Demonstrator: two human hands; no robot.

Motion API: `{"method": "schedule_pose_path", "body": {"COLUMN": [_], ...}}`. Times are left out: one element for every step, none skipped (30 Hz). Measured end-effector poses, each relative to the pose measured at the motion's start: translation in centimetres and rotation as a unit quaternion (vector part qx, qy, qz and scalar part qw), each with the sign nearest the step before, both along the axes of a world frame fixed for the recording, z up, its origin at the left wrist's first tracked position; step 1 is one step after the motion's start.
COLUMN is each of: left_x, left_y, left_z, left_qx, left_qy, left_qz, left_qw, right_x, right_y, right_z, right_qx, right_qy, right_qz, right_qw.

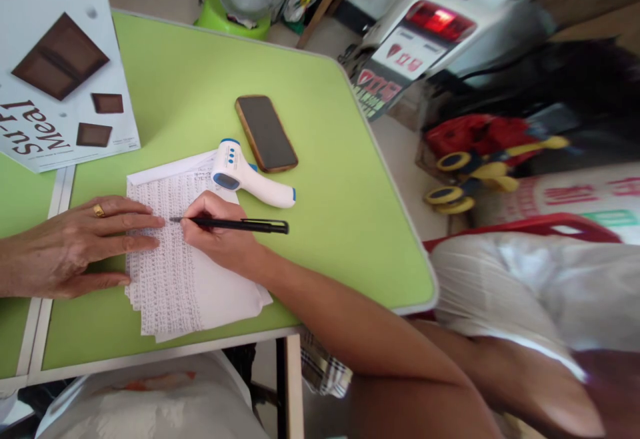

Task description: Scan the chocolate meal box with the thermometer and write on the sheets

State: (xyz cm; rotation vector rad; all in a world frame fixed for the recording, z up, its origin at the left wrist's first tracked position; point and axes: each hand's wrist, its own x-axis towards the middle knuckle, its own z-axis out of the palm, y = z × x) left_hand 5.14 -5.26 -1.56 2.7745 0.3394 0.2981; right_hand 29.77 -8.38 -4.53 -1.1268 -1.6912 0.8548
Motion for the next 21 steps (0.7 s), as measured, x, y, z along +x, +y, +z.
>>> {"method": "schedule_pose_path", "body": {"left_x": [-0.01, -0.03, -0.04, -0.06, -0.07, -0.07, -0.07, -0.06, -0.05, -0.04, -0.03, -0.02, -0.02, -0.02, -0.03, -0.05, -0.06, -0.08, -0.10, -0.11, -0.12], "left_y": [0.00, 0.00, 0.01, 0.02, 0.02, 0.03, 0.03, 0.03, 0.04, 0.05, 0.06, 0.07, 0.08, 0.08, 0.08, 0.08, 0.06, 0.05, 0.03, 0.01, 0.00], "left_z": [-0.01, -0.02, -0.02, -0.01, 0.00, 0.02, 0.04, 0.05, 0.07, 0.08, 0.09, 0.09, 0.08, 0.07, 0.05, 0.03, 0.00, -0.04, -0.07, -0.10, -0.13], "left_qx": [-0.001, -0.001, -0.001, 0.000, 0.000, 0.001, 0.002, 0.004, 0.005, 0.006, 0.007, 0.007, 0.005, 0.004, 0.003, 0.002, 0.002, 0.001, 0.002, 0.002, 0.002], "left_qy": [0.000, 0.000, 0.000, 0.000, 0.002, 0.002, 0.002, 0.001, 0.001, 0.002, 0.003, 0.004, 0.006, 0.007, 0.007, 0.006, 0.006, 0.005, 0.004, 0.003, 0.003], "left_qz": [0.000, 0.001, 0.000, -0.001, -0.002, -0.003, -0.003, -0.004, -0.004, -0.004, -0.004, -0.005, -0.005, -0.005, -0.004, -0.004, -0.004, -0.005, -0.005, -0.006, -0.006], "left_qw": [1.000, 1.000, 1.000, 1.000, 1.000, 1.000, 1.000, 1.000, 1.000, 1.000, 1.000, 1.000, 1.000, 1.000, 1.000, 1.000, 1.000, 1.000, 1.000, 1.000, 1.000], "right_x": [-0.01, -0.01, -0.01, -0.01, 0.00, 0.00, 0.01, 0.02, 0.04, 0.05, 0.06, 0.07, 0.08, 0.09, 0.09, 0.09, 0.09, 0.09, 0.09, 0.09, 0.09], "right_y": [0.00, 0.00, -0.01, -0.02, -0.03, -0.04, -0.06, -0.07, -0.09, -0.10, -0.11, -0.11, -0.11, -0.10, -0.09, -0.07, -0.05, -0.03, 0.00, 0.02, 0.04], "right_z": [0.00, 0.00, 0.00, 0.00, 0.01, 0.01, 0.01, 0.01, 0.01, 0.01, 0.01, 0.01, 0.02, 0.02, 0.02, 0.01, 0.00, -0.02, -0.03, -0.04, -0.04], "right_qx": [-0.002, -0.003, -0.005, -0.004, -0.004, -0.002, 0.001, 0.002, 0.004, 0.005, 0.005, 0.006, 0.005, 0.004, 0.003, 0.002, 0.000, -0.001, -0.001, 0.000, 0.000], "right_qy": [-0.005, -0.009, -0.012, -0.013, -0.014, -0.015, -0.017, -0.018, -0.019, -0.019, -0.018, -0.015, -0.012, -0.010, -0.007, -0.006, -0.006, -0.007, -0.007, -0.009, -0.011], "right_qz": [0.000, 0.001, 0.002, 0.003, 0.004, 0.004, 0.004, 0.002, 0.002, 0.003, 0.005, 0.008, 0.011, 0.014, 0.016, 0.016, 0.013, 0.009, 0.003, -0.003, -0.008], "right_qw": [1.000, 1.000, 1.000, 1.000, 1.000, 1.000, 1.000, 1.000, 1.000, 1.000, 1.000, 1.000, 1.000, 1.000, 1.000, 1.000, 1.000, 1.000, 1.000, 1.000, 1.000]}}
